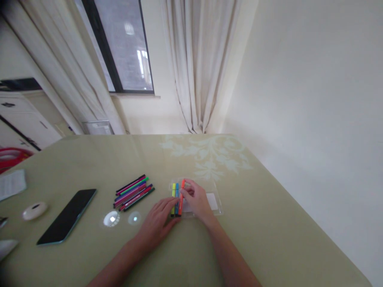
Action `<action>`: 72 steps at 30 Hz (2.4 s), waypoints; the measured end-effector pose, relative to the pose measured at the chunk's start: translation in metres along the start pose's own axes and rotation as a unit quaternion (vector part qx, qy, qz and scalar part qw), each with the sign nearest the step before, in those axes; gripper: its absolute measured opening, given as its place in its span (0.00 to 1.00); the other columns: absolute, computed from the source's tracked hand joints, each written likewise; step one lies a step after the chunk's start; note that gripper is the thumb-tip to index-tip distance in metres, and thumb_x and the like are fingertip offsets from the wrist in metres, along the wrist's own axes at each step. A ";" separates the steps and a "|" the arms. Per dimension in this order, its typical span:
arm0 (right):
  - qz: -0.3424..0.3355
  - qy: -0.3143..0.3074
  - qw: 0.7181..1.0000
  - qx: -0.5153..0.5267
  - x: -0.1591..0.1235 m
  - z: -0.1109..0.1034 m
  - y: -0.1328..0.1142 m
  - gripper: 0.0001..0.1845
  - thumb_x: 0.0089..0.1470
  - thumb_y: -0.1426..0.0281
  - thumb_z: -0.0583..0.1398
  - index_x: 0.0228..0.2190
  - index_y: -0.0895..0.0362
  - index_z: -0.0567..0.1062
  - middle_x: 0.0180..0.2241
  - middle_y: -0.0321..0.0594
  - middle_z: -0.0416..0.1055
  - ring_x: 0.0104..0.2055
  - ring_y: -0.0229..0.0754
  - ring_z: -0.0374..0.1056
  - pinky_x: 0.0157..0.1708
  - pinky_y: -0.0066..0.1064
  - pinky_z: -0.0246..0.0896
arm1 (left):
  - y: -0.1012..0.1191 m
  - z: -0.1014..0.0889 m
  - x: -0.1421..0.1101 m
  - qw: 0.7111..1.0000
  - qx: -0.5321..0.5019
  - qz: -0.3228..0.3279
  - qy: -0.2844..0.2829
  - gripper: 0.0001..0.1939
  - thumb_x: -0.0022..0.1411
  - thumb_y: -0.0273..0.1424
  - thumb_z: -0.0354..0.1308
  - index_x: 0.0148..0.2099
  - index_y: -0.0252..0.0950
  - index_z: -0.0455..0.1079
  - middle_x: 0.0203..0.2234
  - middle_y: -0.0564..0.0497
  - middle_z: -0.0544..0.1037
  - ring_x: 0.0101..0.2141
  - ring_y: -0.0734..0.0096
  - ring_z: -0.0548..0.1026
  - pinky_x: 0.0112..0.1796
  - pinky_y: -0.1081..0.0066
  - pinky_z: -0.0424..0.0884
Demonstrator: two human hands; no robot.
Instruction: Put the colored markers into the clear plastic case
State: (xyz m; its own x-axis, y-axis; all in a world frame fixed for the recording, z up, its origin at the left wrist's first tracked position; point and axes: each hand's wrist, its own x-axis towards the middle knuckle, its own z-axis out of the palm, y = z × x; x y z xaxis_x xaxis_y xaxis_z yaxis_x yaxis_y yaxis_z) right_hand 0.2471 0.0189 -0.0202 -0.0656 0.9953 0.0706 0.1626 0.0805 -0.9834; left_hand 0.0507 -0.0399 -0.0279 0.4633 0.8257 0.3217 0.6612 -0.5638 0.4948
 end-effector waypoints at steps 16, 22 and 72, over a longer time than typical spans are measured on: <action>-0.107 -0.018 0.935 -0.339 -0.012 0.011 -0.012 0.08 0.62 0.75 0.60 0.39 0.56 0.80 0.38 0.44 0.77 0.37 0.45 0.73 0.40 0.34 0.68 | 0.003 -0.002 0.000 0.995 0.089 0.033 -0.022 0.26 0.68 0.30 0.62 0.66 0.44 0.66 0.61 0.44 0.72 0.58 0.51 0.71 0.56 0.50 0.72; -0.103 -0.025 0.921 -0.374 -0.013 0.009 -0.015 0.08 0.62 0.74 0.61 0.38 0.55 0.81 0.36 0.42 0.78 0.38 0.45 0.73 0.43 0.35 0.65 | 0.005 -0.003 0.001 0.995 0.095 0.026 -0.030 0.25 0.68 0.31 0.62 0.65 0.45 0.66 0.62 0.46 0.71 0.59 0.53 0.70 0.57 0.52 0.70; -0.106 -0.019 0.988 -0.113 -0.019 0.014 -0.032 0.14 0.61 0.58 0.63 0.34 0.54 0.83 0.31 0.39 0.77 0.34 0.43 0.70 0.36 0.32 0.64 | -0.004 -0.032 0.005 0.973 -0.122 -0.161 0.111 0.13 0.70 0.44 0.56 0.44 0.41 0.72 0.32 0.53 0.78 0.30 0.67 0.75 0.32 0.69 0.71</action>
State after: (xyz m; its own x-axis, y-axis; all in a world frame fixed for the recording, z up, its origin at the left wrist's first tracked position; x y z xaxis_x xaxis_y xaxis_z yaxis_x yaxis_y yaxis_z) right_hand 0.2289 -0.0033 0.0074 -0.1572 0.9523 0.2614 0.3566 0.3016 -0.8842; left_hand 0.0312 -0.0333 -0.0026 0.0983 0.9575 0.2710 0.5784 -0.2765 0.7674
